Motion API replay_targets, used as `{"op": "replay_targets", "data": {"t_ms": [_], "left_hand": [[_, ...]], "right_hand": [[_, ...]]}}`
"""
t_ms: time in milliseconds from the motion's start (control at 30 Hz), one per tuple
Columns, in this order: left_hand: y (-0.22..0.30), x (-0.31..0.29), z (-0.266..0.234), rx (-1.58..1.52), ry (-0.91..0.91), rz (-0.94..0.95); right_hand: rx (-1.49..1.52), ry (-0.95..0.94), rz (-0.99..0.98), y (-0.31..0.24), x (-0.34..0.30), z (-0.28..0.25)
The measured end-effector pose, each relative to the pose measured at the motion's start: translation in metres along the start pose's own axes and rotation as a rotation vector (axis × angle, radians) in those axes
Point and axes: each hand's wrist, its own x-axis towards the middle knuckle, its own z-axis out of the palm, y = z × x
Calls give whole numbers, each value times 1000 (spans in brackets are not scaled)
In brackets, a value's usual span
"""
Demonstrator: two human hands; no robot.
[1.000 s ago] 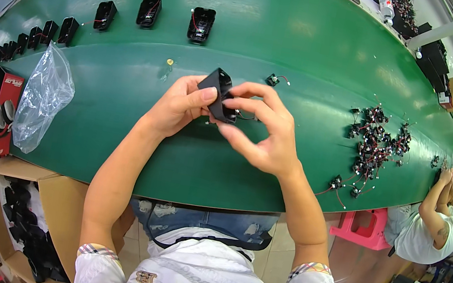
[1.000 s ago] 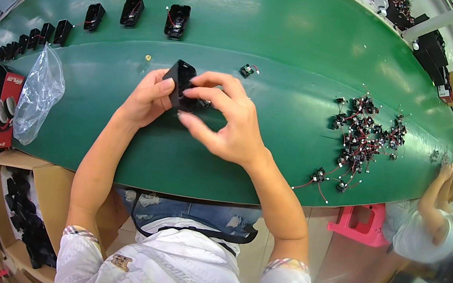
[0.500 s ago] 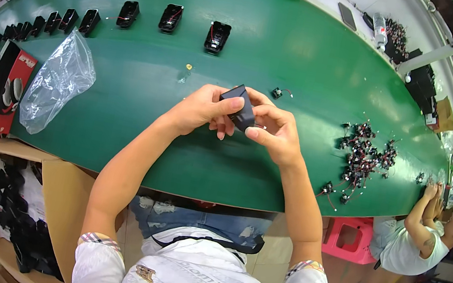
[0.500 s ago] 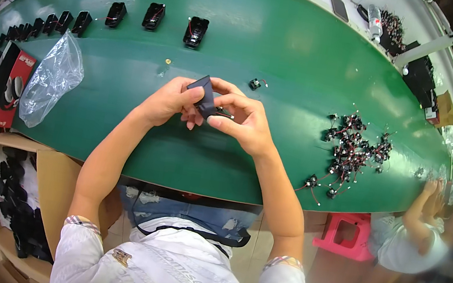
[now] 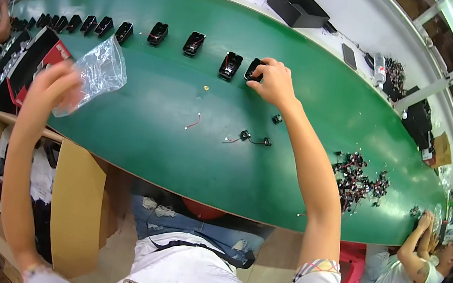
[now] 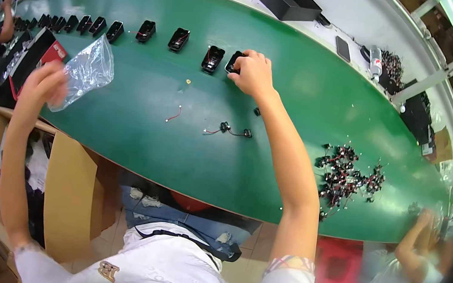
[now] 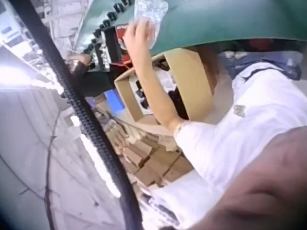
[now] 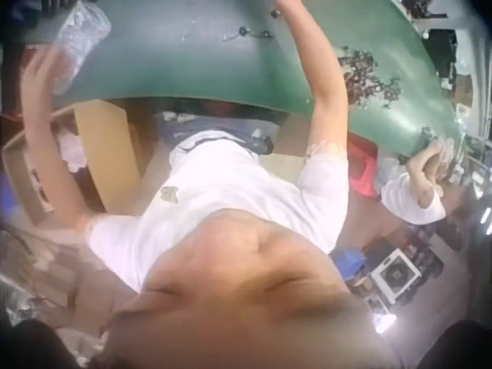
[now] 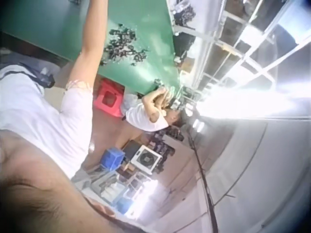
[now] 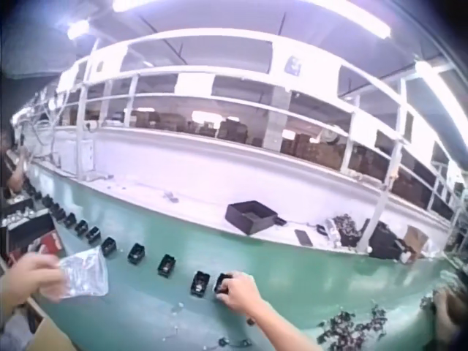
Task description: Assembling small electronic components into plastic housings on a production line.
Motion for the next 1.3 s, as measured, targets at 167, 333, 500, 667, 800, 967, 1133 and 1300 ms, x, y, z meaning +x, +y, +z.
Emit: {"op": "replay_targets", "data": {"t_ms": [167,333,500,667,800,967,1133,1300], "left_hand": [[-138,-147,-124,-67,454,-311],[-284,-208,-118,902,336,-93],[-250,-185,-81,742,79,-467],[-176,-188,-78,833,-258,-720],[-184,-190,-80,770,-434,-488],[-175,-185,-71,781,-414,-346],[-164,-193,-97,395,45,-486],[-128,-166,-103,64,337,88]], "right_hand": [[-197,31,-114,-9,3,18],[-224,85,-160,-19,-17,-16],[49,7,137,-14,-83,-71],[-45,-226,472,-7,-117,-56],[112,33,479,-4,-109,-18],[328,161,473,-1,-102,7],[434,247,378,21,-114,17],[508,299,214,11,-110,16]]}}
